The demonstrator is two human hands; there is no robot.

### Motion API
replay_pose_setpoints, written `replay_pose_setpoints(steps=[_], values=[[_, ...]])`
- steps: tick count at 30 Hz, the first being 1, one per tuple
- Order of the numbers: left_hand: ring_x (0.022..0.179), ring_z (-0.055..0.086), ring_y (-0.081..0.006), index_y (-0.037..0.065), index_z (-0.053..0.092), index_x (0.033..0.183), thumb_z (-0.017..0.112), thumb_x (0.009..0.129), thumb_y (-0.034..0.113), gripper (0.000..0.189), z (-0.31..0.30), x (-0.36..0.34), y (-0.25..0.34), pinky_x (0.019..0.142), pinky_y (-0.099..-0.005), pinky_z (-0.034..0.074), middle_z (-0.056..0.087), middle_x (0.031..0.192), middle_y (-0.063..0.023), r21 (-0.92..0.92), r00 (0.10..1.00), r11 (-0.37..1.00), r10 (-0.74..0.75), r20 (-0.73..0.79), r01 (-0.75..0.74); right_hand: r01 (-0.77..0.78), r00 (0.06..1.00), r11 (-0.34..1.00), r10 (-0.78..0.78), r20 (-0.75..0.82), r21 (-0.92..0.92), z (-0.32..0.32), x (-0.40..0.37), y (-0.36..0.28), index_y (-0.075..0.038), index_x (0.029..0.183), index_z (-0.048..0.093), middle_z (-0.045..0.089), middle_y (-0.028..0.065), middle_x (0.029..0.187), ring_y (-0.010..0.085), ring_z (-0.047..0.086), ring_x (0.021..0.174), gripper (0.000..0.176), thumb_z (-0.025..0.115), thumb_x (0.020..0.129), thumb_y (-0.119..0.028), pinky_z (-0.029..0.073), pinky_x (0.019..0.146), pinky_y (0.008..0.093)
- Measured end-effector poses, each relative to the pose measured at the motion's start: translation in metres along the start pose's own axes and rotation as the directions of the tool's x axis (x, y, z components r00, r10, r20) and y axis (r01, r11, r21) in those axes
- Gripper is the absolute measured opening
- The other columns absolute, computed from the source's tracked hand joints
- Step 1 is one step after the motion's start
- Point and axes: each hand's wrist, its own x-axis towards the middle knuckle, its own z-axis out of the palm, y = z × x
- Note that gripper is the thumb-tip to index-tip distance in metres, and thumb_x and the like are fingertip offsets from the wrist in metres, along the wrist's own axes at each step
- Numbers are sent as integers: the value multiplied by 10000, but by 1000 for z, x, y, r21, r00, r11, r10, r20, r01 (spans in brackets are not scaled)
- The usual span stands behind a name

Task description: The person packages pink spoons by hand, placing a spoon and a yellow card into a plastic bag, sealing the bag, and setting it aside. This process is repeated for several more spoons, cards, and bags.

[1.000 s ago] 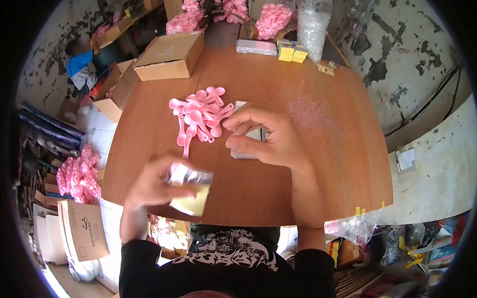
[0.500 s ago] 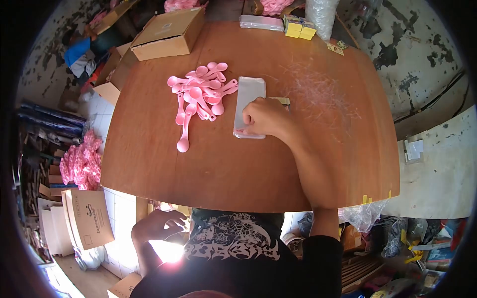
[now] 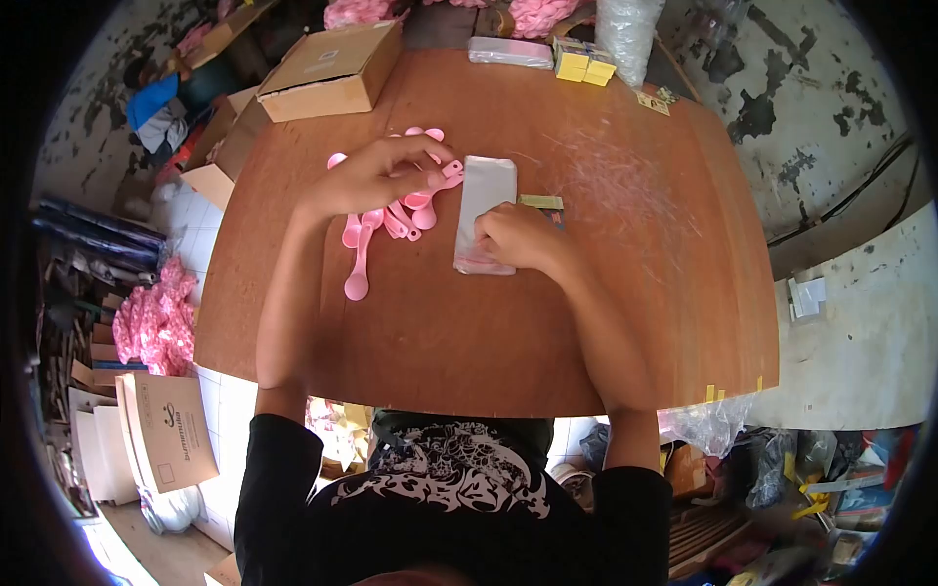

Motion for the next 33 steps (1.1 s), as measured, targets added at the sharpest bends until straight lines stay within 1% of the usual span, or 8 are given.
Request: replay_pose_setpoints(steps=[6, 14, 16, 21, 23, 24, 30, 33], values=[[871, 633, -151, 28, 610, 1164, 618, 934, 122, 249, 33, 9, -13, 661, -269, 533, 646, 1014, -60, 13, 976, 991, -133, 171, 132, -36, 998, 985, 44, -44, 169, -10, 0, 5, -17, 839, 616, 668, 172, 807, 326, 653, 782, 104, 611, 860, -119, 484, 698, 430], [902, 658, -211, -1, 633, 1042, 690, 794, -3, 255, 53, 21, -33, 802, -331, 514, 687, 952, -109, 240, 984, 970, 4, 177, -47, -10, 995, 954, 39, -90, 298, -17, 3, 6, -13, 860, 637, 668, 156, 761, 302, 642, 700, 83, 655, 845, -92, 485, 660, 400], [929, 653, -227, 6, 659, 957, 712, 744, -21, 221, 61, 24, -43, 840, -342, 503, 689, 962, -101, 266, 958, 920, 275, 81, -287, -12, 996, 950, 39, -79, 312, -20, 2, 4, -11, 865, 641, 670, 153, 758, 292, 643, 690, 84, 663, 842, -88, 489, 658, 388], [796, 620, -194, 32, 680, 836, 767, 748, 83, 134, 56, 26, -46, 909, -351, 439, 685, 907, -56, 89, 940, 938, 338, -32, -335, 3, 985, 905, 72, -159, 426, -33, -5, 0, -20, 885, 682, 683, 148, 772, 259, 658, 680, 85, 678, 831, -85, 501, 660, 360], [795, 623, -149, 25, 678, 817, 749, 792, 96, 103, 49, 20, -37, 840, -313, 482, 690, 878, -43, -59, 997, 998, 17, -69, -21, -41, 981, 935, 104, -163, 351, -44, -11, -1, -23, 902, 693, 686, 149, 775, 268, 661, 685, 96, 682, 824, -79, 502, 659, 365], [808, 628, -117, 23, 678, 828, 725, 829, 107, 96, 44, 18, -36, 752, -298, 511, 692, 868, -35, -40, 980, 985, 159, -123, -165, -77, 977, 957, 128, -170, 279, -50, -13, -1, -27, 918, 704, 689, 150, 779, 278, 665, 690, 113, 687, 817, -73, 503, 658, 369], [818, 664, -115, 8, 650, 867, 718, 858, 75, 96, 22, 13, -29, 737, -277, 531, 704, 877, -48, -260, 961, 949, 109, -254, -176, -203, 973, 963, 219, 74, -175, -48, -41, 4, -1, 973, 683, 690, 172, 872, 300, 673, 786, 266, 785, 737, -71, 522, 707, 391], [868, 693, -127, -13, 623, 906, 696, 893, 54, 100, 16, 11, -25, 783, -253, 554, 715, 929, -86, -414, 972, 904, 5, -236, -105, -88, 988, 990, 72, -135, -113, -29, -54, 8, -7, 956, 679, 675, 165, 847, 338, 655, 778, 311, 813, 681, -60, 523, 719, 416]])
